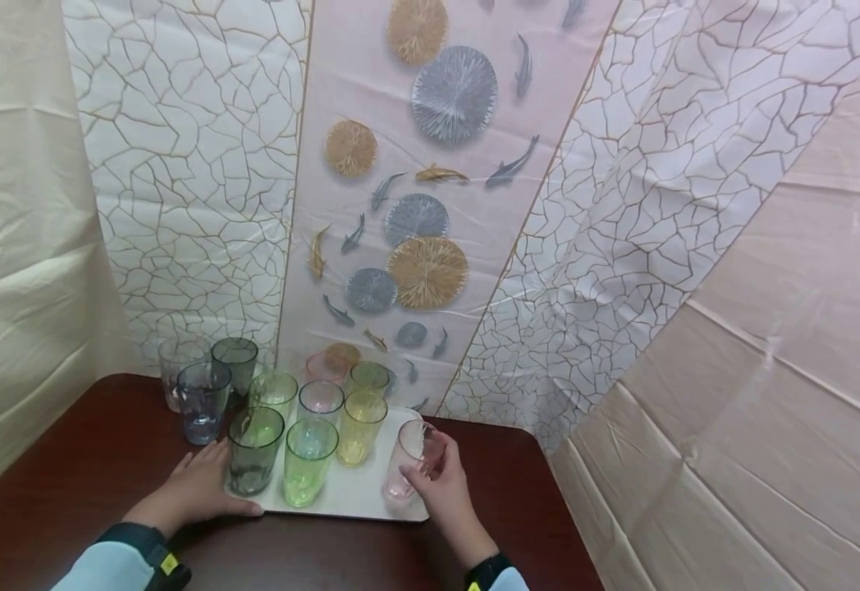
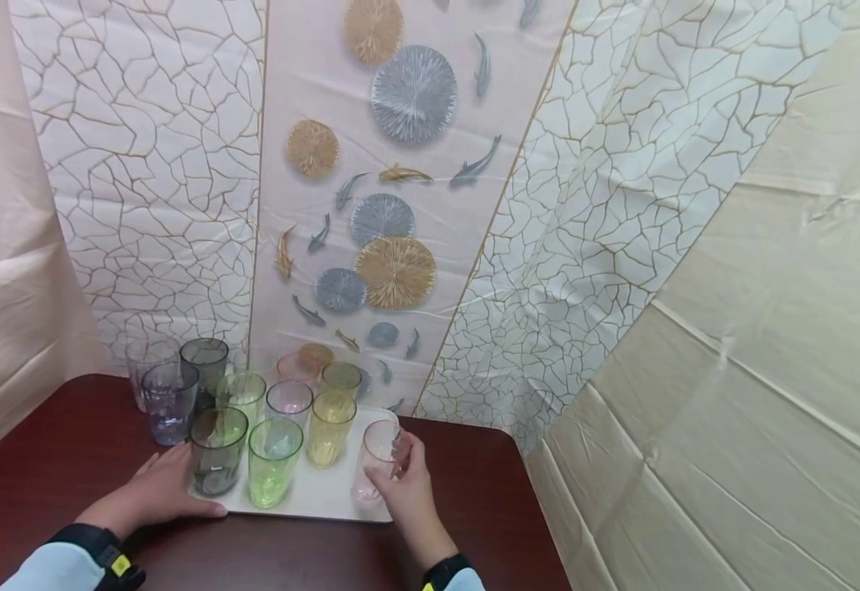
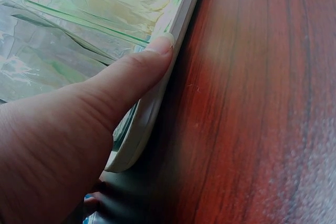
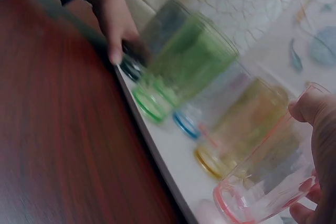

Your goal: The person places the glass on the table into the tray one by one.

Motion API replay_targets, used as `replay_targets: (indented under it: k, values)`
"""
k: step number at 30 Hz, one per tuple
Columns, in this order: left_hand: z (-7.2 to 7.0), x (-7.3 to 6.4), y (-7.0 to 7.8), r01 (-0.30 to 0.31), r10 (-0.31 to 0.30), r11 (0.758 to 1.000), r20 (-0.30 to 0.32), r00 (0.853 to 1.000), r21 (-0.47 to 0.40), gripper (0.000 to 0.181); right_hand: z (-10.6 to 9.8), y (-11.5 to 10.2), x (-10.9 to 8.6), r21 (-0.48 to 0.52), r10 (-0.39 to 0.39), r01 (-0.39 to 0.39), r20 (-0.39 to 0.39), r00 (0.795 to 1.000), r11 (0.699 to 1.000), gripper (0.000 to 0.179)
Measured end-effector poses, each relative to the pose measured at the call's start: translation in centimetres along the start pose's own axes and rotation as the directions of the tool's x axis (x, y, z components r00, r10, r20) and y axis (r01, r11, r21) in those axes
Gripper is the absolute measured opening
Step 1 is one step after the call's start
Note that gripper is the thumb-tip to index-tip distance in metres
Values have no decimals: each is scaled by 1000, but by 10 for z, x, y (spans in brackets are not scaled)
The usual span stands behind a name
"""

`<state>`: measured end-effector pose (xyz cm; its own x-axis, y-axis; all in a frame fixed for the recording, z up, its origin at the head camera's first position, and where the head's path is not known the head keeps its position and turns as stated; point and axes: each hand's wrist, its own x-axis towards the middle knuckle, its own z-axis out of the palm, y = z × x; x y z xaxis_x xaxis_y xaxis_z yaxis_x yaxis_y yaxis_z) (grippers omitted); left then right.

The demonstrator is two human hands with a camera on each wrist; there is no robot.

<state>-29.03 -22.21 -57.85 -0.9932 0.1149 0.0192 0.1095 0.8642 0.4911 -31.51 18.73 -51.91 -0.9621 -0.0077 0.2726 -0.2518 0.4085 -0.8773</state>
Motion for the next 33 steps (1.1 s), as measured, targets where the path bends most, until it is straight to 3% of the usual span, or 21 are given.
replay_targets:
  k: [6,17,33]
  values:
    - [-1,-2,3,-1,1,1000,-6,1000,5,150,23,-7,-9,49,-35,32,70,997,998,83]
    - [-1,-2,2,-3,3,1000,-3,1000,2,148,61,-18,-11,62,-34,24,153,988,998,87]
    - [-3,-3,2,0,0,1000,5,1000,10,148,73,-19,-9,33,19,-25,185,983,999,87]
